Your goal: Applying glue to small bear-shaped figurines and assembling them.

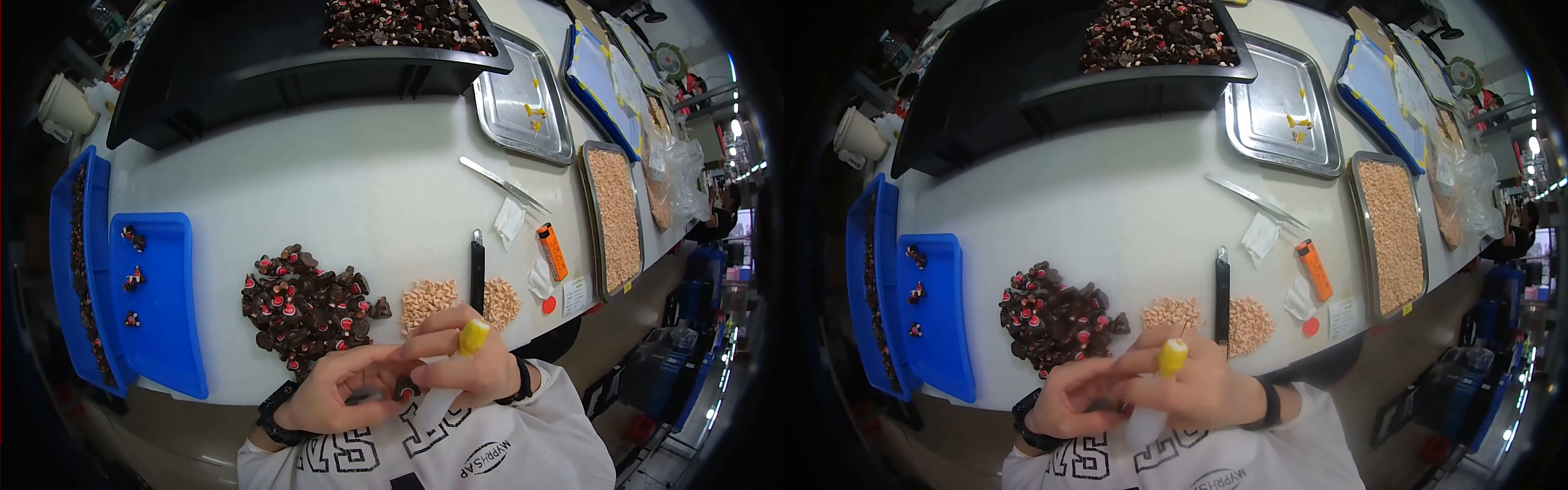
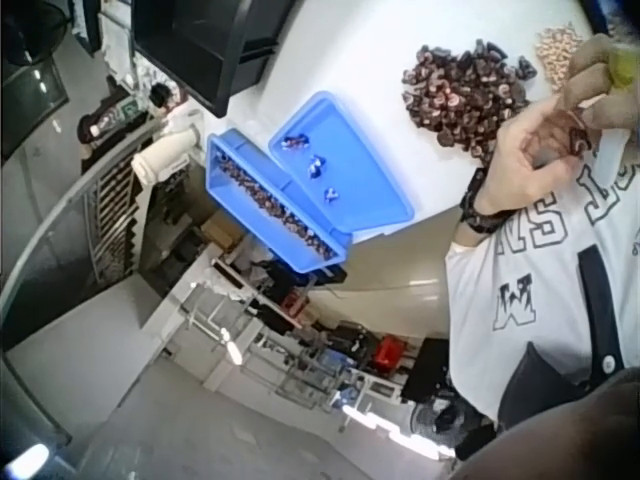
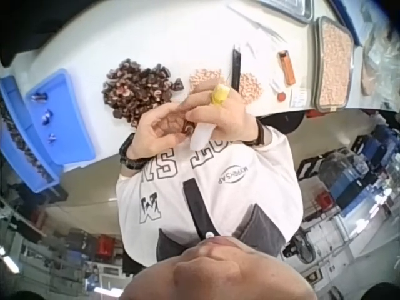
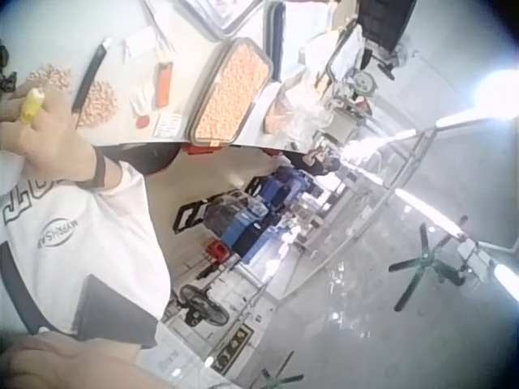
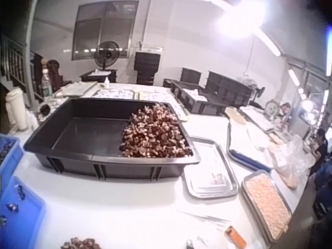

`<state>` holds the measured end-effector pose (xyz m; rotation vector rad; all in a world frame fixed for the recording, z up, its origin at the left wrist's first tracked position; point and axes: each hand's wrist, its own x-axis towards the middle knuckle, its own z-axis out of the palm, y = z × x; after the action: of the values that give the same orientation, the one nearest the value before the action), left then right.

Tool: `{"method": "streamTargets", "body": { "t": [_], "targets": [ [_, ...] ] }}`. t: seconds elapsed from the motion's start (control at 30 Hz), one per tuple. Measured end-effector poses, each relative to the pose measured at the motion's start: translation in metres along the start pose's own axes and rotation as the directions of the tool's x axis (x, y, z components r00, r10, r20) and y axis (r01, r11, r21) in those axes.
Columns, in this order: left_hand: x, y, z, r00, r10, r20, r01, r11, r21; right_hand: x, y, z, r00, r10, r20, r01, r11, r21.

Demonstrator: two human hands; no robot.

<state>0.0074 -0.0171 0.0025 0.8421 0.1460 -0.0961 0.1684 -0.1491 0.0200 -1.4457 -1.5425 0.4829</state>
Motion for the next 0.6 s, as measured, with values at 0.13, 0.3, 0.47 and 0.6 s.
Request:
{"method": "streamTargets", "body": {
  "t": [0.13, 0.3, 0.47, 0.6],
  "targets": [
    [0.001, 0.006, -0.002, 0.995, -0.089, 0.043, 0.094, 0.987, -0.129, -0.005, 0.002, 0.001, 0.997, -0.036, -0.065, 0.035, 0.999, -0.016],
    [0.001, 0.008, -0.002, 0.993, -0.112, 0.044, 0.119, 0.973, -0.2, -0.006, 0.001, -0.001, 0.995, -0.015, -0.099, 0.009, 0.999, -0.054],
    [-0.001, 0.003, -0.007, 0.997, -0.071, 0.016, 0.073, 0.971, -0.226, -0.006, 0.001, 0.002, 0.99, -0.034, -0.14, 0.028, 0.999, -0.043],
    [-0.002, 0.002, -0.008, 0.996, -0.054, 0.066, 0.067, 0.972, -0.227, -0.01, 0.002, 0.001, 0.986, -0.092, -0.14, 0.078, 0.992, -0.103]
  ]
}}
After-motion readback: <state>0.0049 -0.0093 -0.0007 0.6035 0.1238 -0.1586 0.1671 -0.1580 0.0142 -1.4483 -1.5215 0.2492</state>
